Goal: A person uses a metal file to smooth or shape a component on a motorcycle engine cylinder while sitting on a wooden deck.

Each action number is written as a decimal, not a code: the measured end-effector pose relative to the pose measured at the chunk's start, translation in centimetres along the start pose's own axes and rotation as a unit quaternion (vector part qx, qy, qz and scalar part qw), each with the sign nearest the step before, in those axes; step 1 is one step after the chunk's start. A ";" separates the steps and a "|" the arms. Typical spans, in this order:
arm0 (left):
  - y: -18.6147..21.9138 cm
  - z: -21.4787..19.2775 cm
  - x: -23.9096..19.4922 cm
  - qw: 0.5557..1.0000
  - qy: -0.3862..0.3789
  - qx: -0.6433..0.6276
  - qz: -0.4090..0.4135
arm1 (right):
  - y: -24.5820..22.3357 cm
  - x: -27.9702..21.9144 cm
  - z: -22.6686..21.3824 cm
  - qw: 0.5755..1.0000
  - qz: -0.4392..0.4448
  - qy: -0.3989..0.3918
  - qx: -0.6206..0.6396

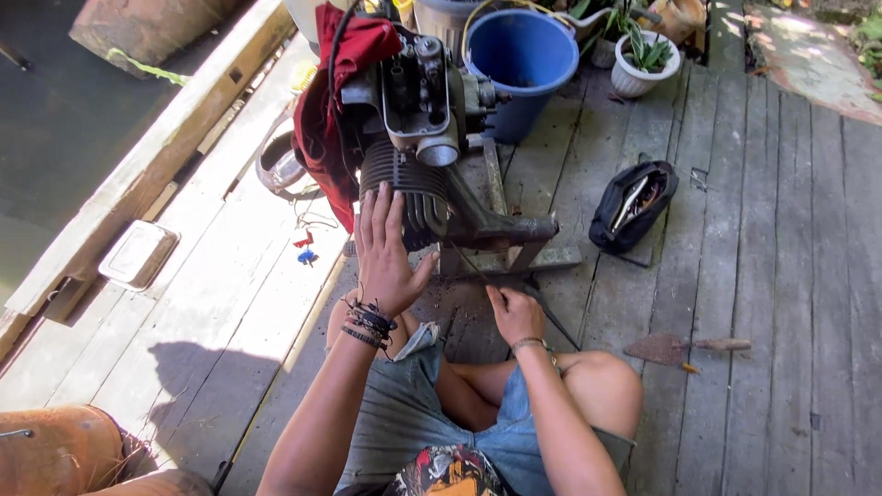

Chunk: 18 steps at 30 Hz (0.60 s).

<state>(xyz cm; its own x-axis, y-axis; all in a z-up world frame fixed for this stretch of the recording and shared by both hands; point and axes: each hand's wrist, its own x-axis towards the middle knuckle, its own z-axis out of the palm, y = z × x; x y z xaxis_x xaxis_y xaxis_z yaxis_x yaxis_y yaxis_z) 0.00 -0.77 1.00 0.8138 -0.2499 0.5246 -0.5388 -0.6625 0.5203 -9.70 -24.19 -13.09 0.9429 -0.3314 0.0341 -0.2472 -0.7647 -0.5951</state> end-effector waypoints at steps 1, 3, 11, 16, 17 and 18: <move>0.0 0.0 -0.1 1.000 -0.001 -0.001 -0.002 | -0.5 0.2 -0.3 1.000 0.001 -0.001 -0.001; -0.1 -0.2 0.0 1.000 -0.008 -0.002 0.004 | -2.0 0.7 -0.8 0.999 0.025 -0.027 -0.019; 0.0 0.0 0.0 1.000 -0.002 0.004 0.005 | -1.6 0.0 -7.6 0.995 -0.074 -0.051 -0.046; -0.2 -0.2 -0.7 1.000 -0.010 0.019 0.001 | -3.2 -0.7 -9.4 0.985 -0.159 -0.030 -0.057; -0.4 -0.1 -0.6 1.000 -0.003 0.009 0.009 | -2.3 -0.3 -8.7 0.974 -0.201 -0.007 -0.103; -0.6 0.0 -0.4 1.000 0.004 -0.001 0.016 | -1.5 0.1 -8.2 0.959 -0.242 0.016 -0.148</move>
<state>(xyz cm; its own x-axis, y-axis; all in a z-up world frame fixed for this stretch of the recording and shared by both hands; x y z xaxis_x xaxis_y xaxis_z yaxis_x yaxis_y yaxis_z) 0.04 -0.30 0.50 0.7948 -0.2656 0.5457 -0.5649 -0.6523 0.5054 -11.03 -27.62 -5.66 0.9570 0.0889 0.2762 0.1606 -0.9551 -0.2488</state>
